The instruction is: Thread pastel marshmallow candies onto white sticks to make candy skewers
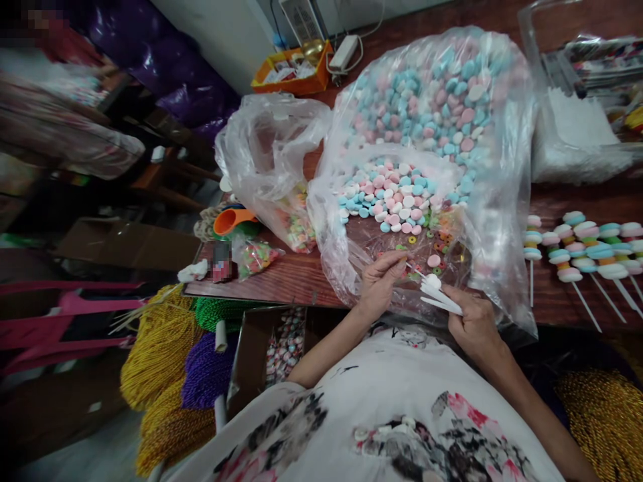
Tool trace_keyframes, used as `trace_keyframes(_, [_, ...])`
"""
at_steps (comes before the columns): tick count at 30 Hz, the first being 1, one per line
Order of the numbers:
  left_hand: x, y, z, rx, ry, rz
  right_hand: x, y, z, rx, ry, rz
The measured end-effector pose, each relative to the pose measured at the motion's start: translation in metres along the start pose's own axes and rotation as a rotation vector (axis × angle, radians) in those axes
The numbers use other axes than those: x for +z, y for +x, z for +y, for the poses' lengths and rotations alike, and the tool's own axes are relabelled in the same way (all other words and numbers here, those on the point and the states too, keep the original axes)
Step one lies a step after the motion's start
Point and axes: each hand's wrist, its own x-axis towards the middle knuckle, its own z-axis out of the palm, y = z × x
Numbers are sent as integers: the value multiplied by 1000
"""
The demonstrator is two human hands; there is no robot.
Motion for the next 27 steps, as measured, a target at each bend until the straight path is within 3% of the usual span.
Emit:
trace_keyframes(3, [2, -1, -1, -25, -20, -6, 0, 3, -5, 4, 24, 13])
trace_keyframes(8, [11, 5, 10, -239, -252, 3, -2, 7, -14, 101, 50, 42])
trace_keyframes(15, [33, 23, 39, -366, -329, -306, -19, 31, -23, 46, 117, 118])
trace_keyframes(22, [59, 25, 40, -257, -182, -395, -19, 55, -36, 119, 161, 218])
trace_keyframes(27, [46, 39, 22, -131, -39, -351, -14, 52, -23, 280, 152, 230])
